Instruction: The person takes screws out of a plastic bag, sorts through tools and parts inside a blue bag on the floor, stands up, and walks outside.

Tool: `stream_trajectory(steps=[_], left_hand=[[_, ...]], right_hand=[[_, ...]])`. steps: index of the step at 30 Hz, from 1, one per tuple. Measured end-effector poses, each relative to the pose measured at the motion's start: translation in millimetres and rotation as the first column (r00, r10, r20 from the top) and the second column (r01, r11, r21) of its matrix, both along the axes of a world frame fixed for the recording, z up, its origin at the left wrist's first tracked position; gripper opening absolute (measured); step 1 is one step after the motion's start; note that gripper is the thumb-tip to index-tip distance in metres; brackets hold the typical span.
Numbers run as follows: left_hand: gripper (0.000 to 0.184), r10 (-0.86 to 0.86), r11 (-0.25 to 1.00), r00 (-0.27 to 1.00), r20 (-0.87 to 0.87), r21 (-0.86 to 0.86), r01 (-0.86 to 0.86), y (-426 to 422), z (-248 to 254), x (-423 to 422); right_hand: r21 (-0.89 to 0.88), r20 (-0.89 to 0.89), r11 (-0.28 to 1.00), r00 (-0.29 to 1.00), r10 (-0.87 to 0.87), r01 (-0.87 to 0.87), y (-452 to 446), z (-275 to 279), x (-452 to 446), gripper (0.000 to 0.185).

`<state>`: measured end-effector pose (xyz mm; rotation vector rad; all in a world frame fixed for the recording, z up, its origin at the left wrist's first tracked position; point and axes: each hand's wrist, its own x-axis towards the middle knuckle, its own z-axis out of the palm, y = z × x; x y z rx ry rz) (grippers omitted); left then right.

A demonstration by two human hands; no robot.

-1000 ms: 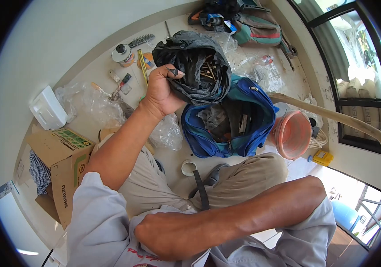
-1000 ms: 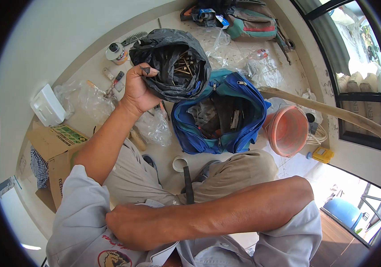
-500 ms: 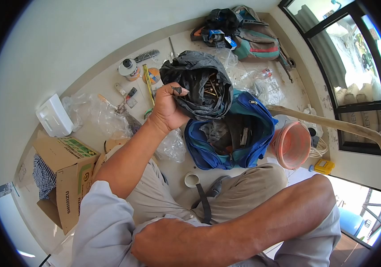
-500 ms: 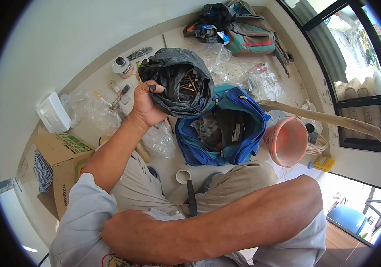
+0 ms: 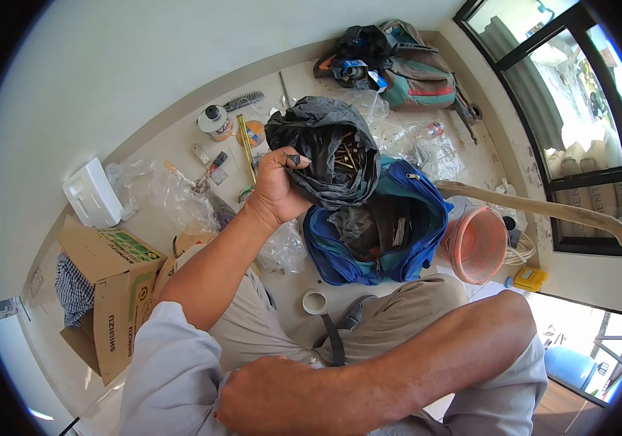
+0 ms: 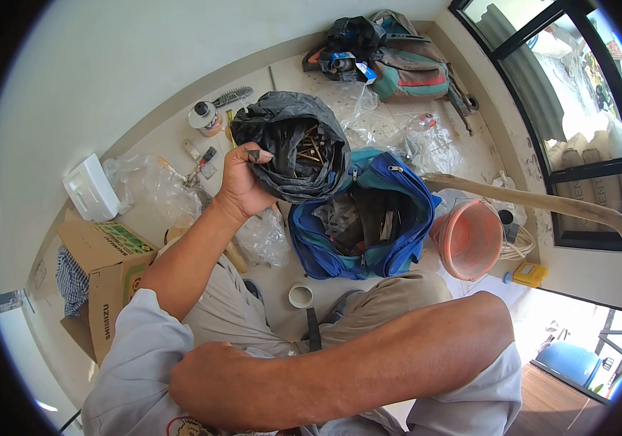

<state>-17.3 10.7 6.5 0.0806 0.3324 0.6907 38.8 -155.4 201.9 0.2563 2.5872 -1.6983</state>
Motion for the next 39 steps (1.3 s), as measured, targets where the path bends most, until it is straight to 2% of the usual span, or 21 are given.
stream_trajectory(steps=[3, 5, 8, 9, 10, 12, 15, 18, 22, 24, 26, 28, 30, 32, 33, 34, 36, 37, 39], left_hand=[[0.052, 0.013, 1.0, 1.0, -0.026, 0.01, -0.013, 1, -2, 1], [0.052, 0.044, 0.998, 0.996, -0.082, 0.054, -0.039, -2, 3, 3], [0.051, 0.036, 0.999, 0.997, -0.065, 0.009, -0.035, 0, -3, 2], [0.049, -0.066, 0.998, 0.955, 0.291, 0.035, 0.058, 10, -42, -6], [0.045, 0.042, 0.999, 0.997, -0.063, -0.014, -0.043, 7, -28, -3], [0.042, 0.052, 0.998, 0.997, -0.053, 0.022, -0.051, 2, 2, 1], [0.04, 0.038, 0.999, 0.999, 0.015, 0.024, -0.039, 3, -5, -3], [0.039, 0.059, 0.998, 0.998, -0.034, 0.02, -0.058, 6, -9, -2], [0.039, 0.019, 0.999, 0.996, 0.083, 0.041, -0.022, 8, -12, -10], [0.038, 0.101, 0.994, 0.995, -0.023, 0.035, -0.1, 9, -5, -8], [0.037, 0.171, 0.984, 0.983, -0.069, 0.059, -0.167, 12, 2, -9], [0.036, 0.224, 0.971, 0.973, -0.061, 0.099, -0.217, 17, 4, -16], [0.031, 0.272, 0.957, 0.962, 0.024, 0.096, -0.273, 28, -9, -21], [0.025, 0.32, 0.94, 0.94, 0.115, 0.089, -0.331, 35, -20, -17], [0.016, 0.35, 0.928, 0.937, -0.017, 0.143, -0.344, 21, 17, -11], [0.01, 0.333, 0.935, 0.943, -0.005, 0.136, -0.329, 16, 22, -9], [0.014, 0.303, 0.945, 0.953, 0.02, 0.123, -0.303, 13, 23, -9], [0.01, 0.295, 0.949, 0.952, 0.087, 0.09, -0.302, 13, 14, -11], [0.014, 0.262, 0.96, 0.959, 0.111, 0.07, -0.27, 9, 19, -14]], right_hand=[[0.013, -0.049, 1.0, 0.999, -0.003, 0.004, 7, 5, 5, 0.015], [0.05, -0.001, 0.993, 0.995, -0.103, 0.103, 11, 16, 14, 0.014], [0.043, 0.054, 0.971, 0.97, -0.235, 0.233, 15, 43, 27, 0.014], [0.008, 0.041, 0.973, 0.972, -0.231, 0.23, 10, 37, 22, 0.013], [-0.027, 0.027, 0.974, 0.974, -0.226, 0.227, 4, 31, 17, 0.013], [-0.089, -0.059, 0.986, 0.987, -0.148, 0.142, -4, 1, -5, 0.01], [-0.154, -0.184, 0.952, 0.939, -0.29, 0.264, -13, -8, -3, 0.01], [-0.244, -0.162, 0.954, 0.962, -0.219, 0.176, -9, -13, -3, 0.009], [-0.302, -0.126, 0.904, 0.928, -0.352, 0.302, -4, -20, 6, 0.012], [-0.327, -0.108, 0.875, 0.905, -0.41, 0.358, 0, -25, 13, 0.017], [-0.385, -0.096, 0.779, 0.818, -0.567, 0.495, 11, -56, 31, 0.012], [-0.368, 0.195, 0.724, 0.81, -0.554, 0.583, 29, -96, 47, 0.014], [-0.325, 0.335, 0.681, 0.753, -0.567, 0.657, 33, -168, 49, 0.018], [-0.108, 0.375, 0.806, 0.774, -0.51, 0.583, 18, -259, 40, 0.021], [-0.013, 0.446, 0.849, 0.763, -0.468, 0.529, 10, -283, 35, 0.019], [0.081, 0.513, 0.885, 0.742, -0.431, 0.458, 4, -303, 29, 0.017], [0.204, 0.526, 0.909, 0.743, -0.414, 0.362, -14, -349, 17, 0.018], [0.264, 0.535, 0.915, 0.742, -0.403, 0.307, -23, -369, 12, 0.019], [0.333, 0.517, 0.877, 0.71, -0.478, 0.348, -37, -398, 1, 0.019]])
